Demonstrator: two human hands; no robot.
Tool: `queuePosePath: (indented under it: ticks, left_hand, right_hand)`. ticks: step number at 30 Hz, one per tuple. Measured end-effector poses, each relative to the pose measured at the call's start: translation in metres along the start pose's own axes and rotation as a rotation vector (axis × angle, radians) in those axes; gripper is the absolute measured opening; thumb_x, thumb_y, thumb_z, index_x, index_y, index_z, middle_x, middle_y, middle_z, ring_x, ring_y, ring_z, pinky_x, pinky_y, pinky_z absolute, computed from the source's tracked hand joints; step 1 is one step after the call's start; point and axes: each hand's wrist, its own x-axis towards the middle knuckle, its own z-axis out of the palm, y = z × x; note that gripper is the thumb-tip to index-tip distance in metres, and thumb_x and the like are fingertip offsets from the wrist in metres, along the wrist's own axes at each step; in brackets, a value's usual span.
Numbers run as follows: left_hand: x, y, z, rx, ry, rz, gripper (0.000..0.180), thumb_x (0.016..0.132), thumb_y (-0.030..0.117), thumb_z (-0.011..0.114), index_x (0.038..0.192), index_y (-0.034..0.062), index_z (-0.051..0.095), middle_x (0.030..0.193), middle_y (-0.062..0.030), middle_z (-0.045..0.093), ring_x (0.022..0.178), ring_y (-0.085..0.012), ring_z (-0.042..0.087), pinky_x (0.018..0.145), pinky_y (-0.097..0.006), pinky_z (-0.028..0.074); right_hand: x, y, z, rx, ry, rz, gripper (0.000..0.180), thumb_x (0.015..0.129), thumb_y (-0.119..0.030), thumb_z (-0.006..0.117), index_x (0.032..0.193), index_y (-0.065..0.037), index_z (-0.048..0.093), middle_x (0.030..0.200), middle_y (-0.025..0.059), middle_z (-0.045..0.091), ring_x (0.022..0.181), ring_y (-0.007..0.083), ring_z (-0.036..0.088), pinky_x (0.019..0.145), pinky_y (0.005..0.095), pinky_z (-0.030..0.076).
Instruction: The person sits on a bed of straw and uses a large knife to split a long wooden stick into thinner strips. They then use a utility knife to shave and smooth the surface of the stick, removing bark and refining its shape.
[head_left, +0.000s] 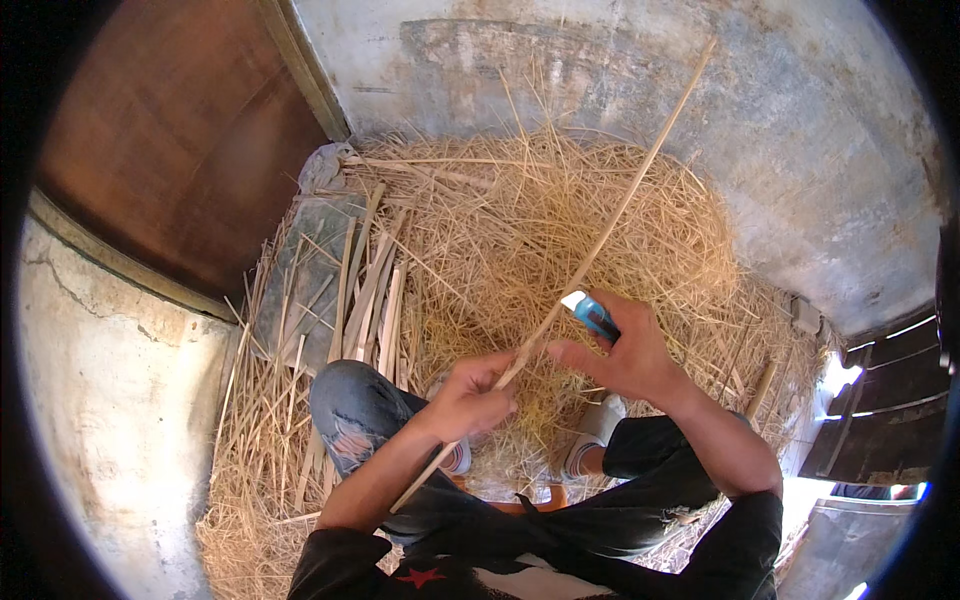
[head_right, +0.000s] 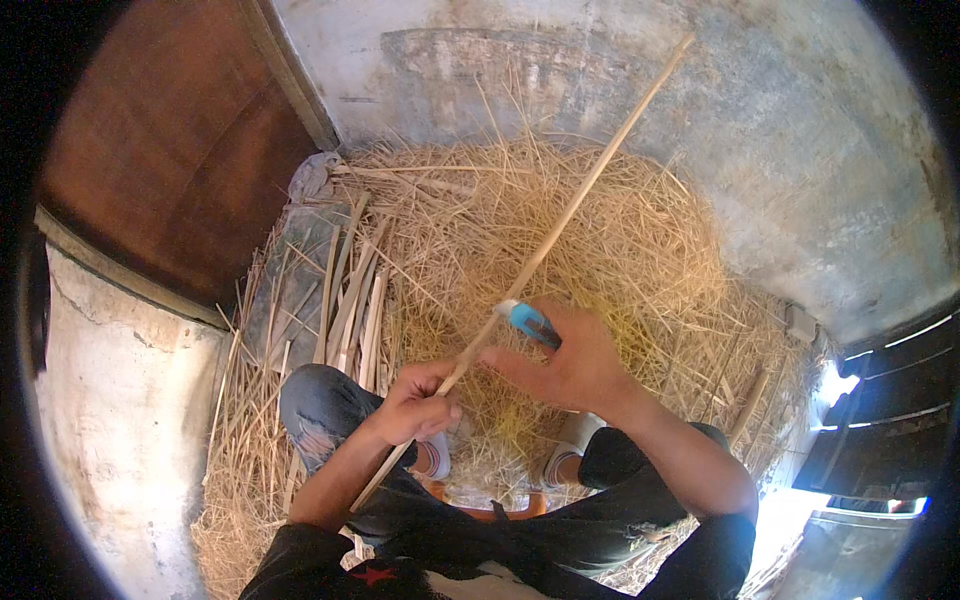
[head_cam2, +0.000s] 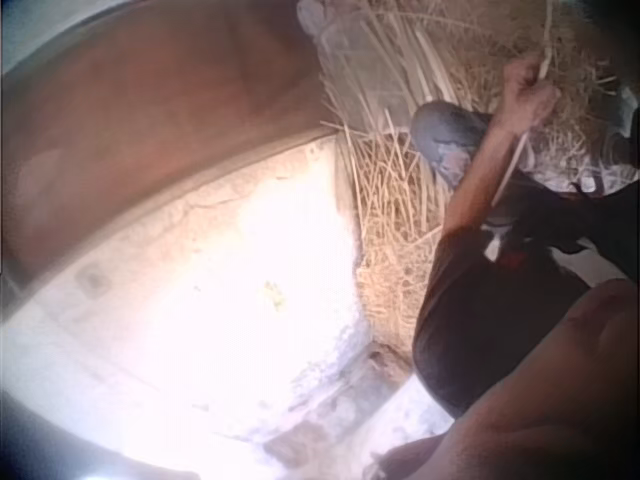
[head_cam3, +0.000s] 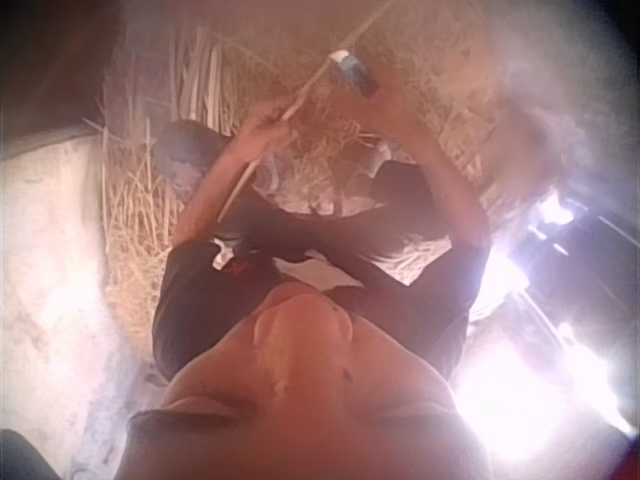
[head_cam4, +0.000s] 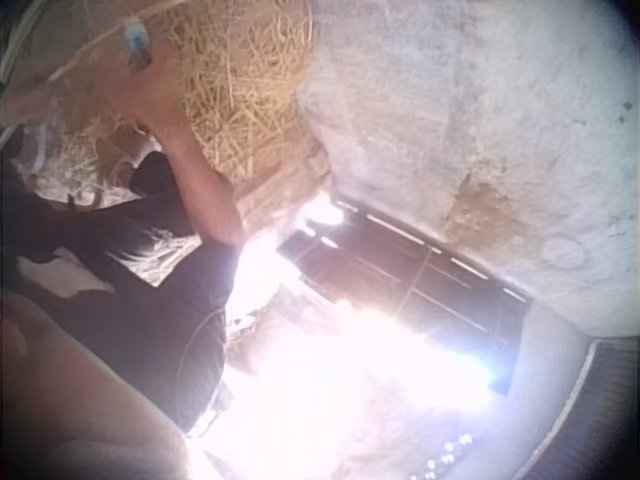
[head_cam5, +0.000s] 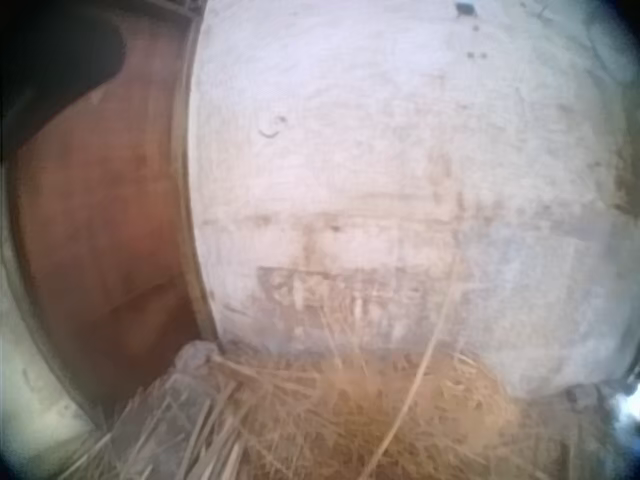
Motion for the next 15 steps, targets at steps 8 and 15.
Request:
queuePosePath:
  ticks: [8, 15]
  left_hand:
    - [0.0, 0.0, 0.0, 0.033, -0.001, 0.026, 0.063, 0.089, -0.004, 0.053, 0.15, 0.003, 0.041, 0.066, 0.0057, 0.05, 0.048, -0.0022, 0.044, 0.043, -0.021, 0.033]
    - [0.004, -0.002, 0.0, 0.017, 0.052, -0.007, 0.062, 0.09, -0.006, 0.049, 0.151, 0.0037, 0.04, 0.06, 0.0056, 0.048, 0.043, -0.0026, 0.041, 0.04, -0.022, 0.031]
  right_hand:
    - [0.006, 0.017, -0.002, -0.045, 0.169, 0.091, 0.031, 0.098, -0.032, 0.062, 0.096, -0.001, 0.064, 0.061, 0.0153, 0.059, 0.053, 0.031, 0.062, 0.049, 0.0401, 0.045]
    - [-0.005, 0.017, 0.025, -0.238, -0.006, 0.077, 0.031, 0.098, -0.033, 0.061, 0.095, -0.002, 0.066, 0.062, 0.0181, 0.06, 0.056, 0.0359, 0.063, 0.051, 0.0439, 0.047]
